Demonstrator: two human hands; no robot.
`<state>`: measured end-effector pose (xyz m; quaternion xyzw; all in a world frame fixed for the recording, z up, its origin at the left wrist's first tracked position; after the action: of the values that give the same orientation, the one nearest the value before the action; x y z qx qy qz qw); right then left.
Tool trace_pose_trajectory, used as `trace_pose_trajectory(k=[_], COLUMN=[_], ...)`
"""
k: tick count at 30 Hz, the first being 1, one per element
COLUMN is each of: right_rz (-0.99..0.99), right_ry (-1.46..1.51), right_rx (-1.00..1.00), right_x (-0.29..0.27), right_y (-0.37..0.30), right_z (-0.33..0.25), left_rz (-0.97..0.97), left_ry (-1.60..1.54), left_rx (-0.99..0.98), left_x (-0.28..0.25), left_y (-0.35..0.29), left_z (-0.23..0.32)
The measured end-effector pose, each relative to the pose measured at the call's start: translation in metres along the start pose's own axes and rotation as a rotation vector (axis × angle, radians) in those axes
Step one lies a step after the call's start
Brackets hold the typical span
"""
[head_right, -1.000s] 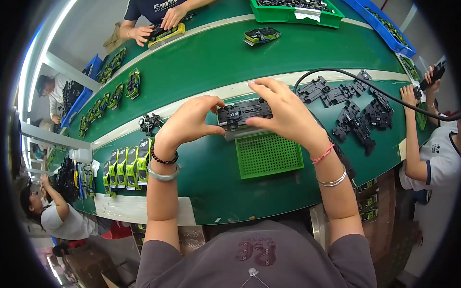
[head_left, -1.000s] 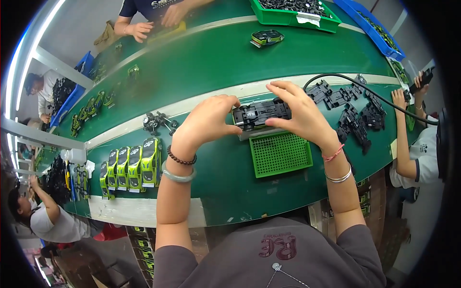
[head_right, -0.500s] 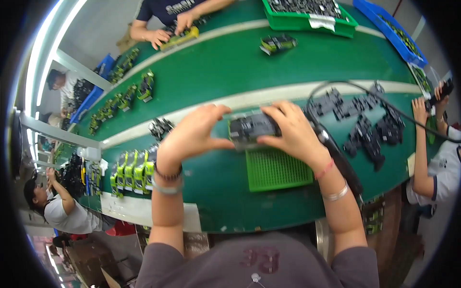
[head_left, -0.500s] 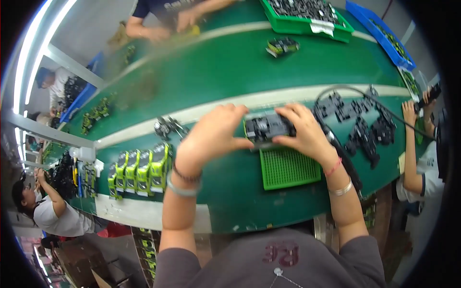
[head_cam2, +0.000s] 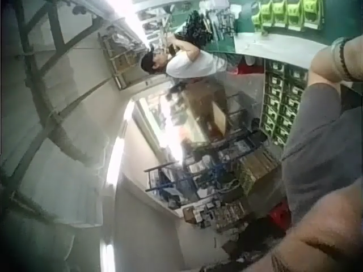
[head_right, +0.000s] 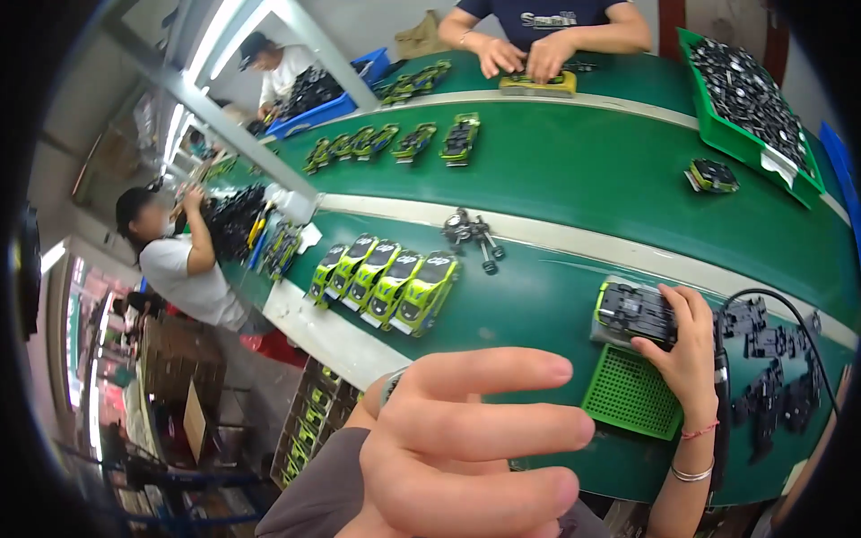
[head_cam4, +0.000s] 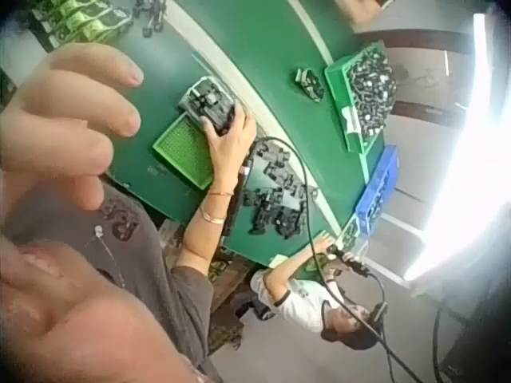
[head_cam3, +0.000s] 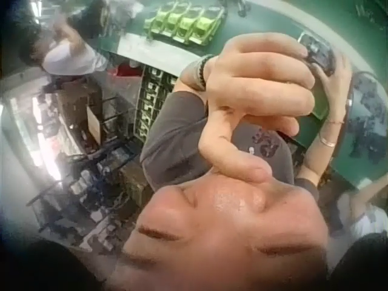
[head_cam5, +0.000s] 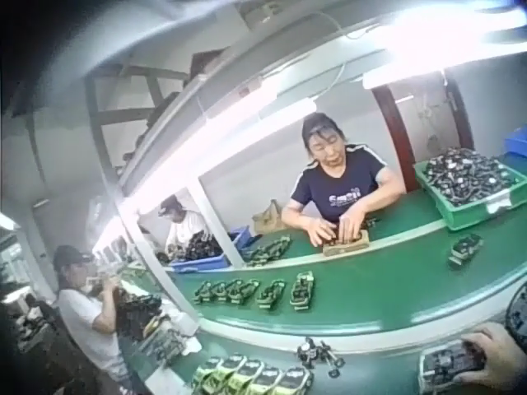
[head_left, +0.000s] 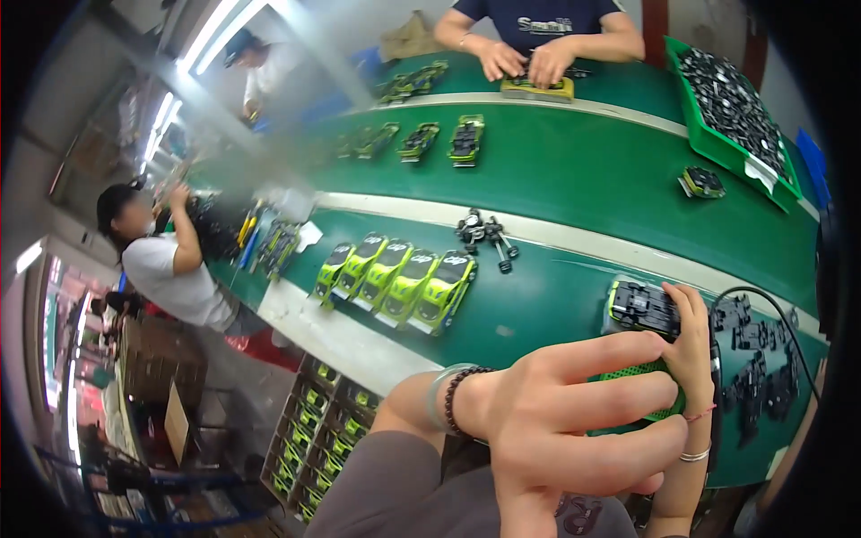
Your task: The person assembles toy cars on a conveyor belt by fastening the chassis to the car body using an electric screwdriver and placing the completed cars into a partitioned box.
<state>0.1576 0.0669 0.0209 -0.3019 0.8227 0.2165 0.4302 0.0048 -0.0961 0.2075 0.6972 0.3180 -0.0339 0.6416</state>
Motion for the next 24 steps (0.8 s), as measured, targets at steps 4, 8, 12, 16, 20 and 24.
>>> trace_pose_trajectory(k=[4,8,12,16,20,24], right_rz=[0.043,0.028,0.033,0.043,0.040,0.035], right_ry=[-0.001,0.019,-0.006,0.014,-0.014,-0.053], right_rx=[-0.024,-0.017,-0.042,-0.027,-0.055,-0.084], right_x=[0.004,0.007,0.007,0.001,-0.002,0.002], right_y=[-0.002,-0.008,-0.001,0.000,0.006,0.011], right_z=[-0.003,-0.006,-0.004,0.017,0.005,0.002], left_rz=[0.039,-0.077,0.029,-0.022,-0.134,-0.210], left_ry=[0.046,0.052,-0.018,-0.156,-0.116,-0.037], left_rx=[-0.013,-0.021,-0.085,-0.271,-0.427,-0.519], left_x=[-0.010,-0.020,-0.003,0.011,0.008,0.022], left_y=[0.000,0.001,0.003,0.008,0.017,0.013], left_z=[0.007,0.014,0.004,0.063,0.035,-0.006])
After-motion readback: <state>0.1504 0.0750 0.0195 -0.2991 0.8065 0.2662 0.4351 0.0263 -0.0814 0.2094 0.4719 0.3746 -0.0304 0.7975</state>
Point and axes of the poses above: each hand's wrist, its own y-axis towards the middle knuckle, its own x-axis out of the palm, z = x × y, the point moved 7 cm from there along y, towards the middle knuckle, and after that the axes turned 14 degrees about -z, right-handed, at the moved point
